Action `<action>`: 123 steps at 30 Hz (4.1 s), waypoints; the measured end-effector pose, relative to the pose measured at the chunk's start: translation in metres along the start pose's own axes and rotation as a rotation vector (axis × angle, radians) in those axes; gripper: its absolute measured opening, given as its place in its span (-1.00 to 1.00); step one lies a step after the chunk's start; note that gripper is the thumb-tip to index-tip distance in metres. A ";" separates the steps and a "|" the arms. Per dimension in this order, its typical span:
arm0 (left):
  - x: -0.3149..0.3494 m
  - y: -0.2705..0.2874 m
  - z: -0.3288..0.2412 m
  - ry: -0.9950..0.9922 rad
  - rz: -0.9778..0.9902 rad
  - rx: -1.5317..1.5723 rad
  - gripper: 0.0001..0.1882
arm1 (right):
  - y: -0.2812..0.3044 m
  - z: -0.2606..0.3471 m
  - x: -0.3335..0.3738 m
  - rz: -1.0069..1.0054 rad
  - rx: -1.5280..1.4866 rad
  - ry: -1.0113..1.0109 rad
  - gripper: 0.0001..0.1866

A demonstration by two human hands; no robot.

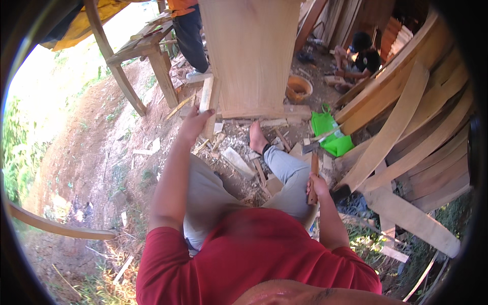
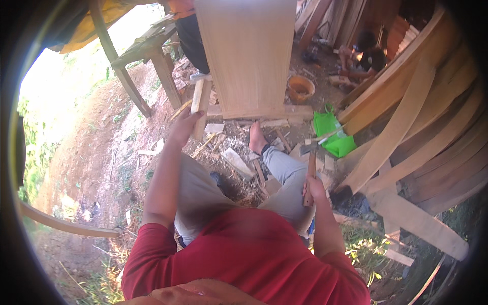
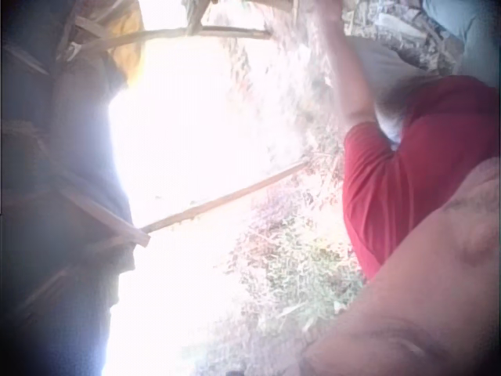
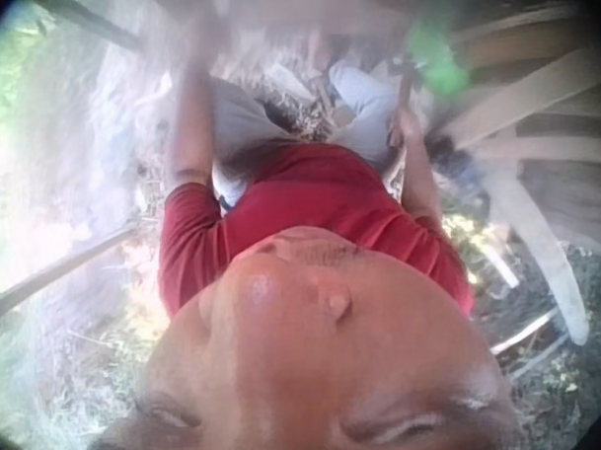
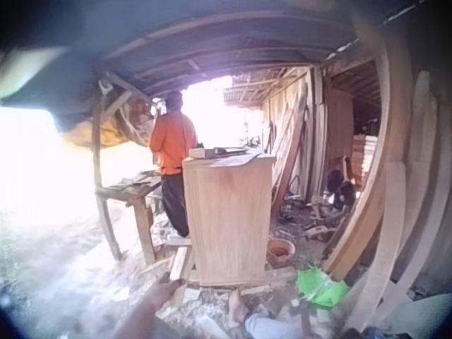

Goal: The person holds a wooden block and uses a hand tool to carve the surface, then picks up a smaller piece of wood and taps it with a hammer.

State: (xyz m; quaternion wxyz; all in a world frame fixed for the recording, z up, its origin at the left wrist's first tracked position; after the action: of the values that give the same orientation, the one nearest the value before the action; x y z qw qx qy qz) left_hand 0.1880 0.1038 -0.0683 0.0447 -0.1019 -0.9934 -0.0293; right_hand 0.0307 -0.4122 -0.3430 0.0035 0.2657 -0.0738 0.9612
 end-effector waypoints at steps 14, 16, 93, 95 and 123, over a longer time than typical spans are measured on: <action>0.032 0.068 0.028 -0.103 -0.068 0.076 -0.19 | -0.039 0.145 0.092 -0.192 -0.033 0.194 -0.65; 0.030 0.080 0.027 -0.181 -0.091 0.042 -0.20 | -0.062 0.199 0.097 -0.206 0.060 0.233 -0.65; 0.066 0.102 0.009 -0.427 -0.207 -0.110 -0.26 | -0.390 0.239 0.072 0.363 0.302 0.158 -0.67; 0.070 0.100 0.003 -0.439 -0.182 -0.077 -0.28 | -0.381 0.235 0.063 0.359 0.285 0.152 -0.67; -0.028 0.164 -0.095 -0.319 -0.052 -0.781 -0.33 | -0.249 0.339 -0.086 0.022 0.904 -0.133 -0.65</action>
State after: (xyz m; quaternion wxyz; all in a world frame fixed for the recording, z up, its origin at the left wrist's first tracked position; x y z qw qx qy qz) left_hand 0.2564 0.2519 0.0311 -0.1524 -0.0895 -0.9044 -0.3884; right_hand 0.2895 -0.2120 -0.0645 -0.1275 0.3010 0.3501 0.8779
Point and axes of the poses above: each hand's wrist, its own x-axis away from the middle knuckle, its own y-axis out of the back of the hand, z = x × y, the point moved 9 cm from there along -x, towards the middle knuckle, and after that the axes turned 12 degrees about z, right-handed, at the moved point
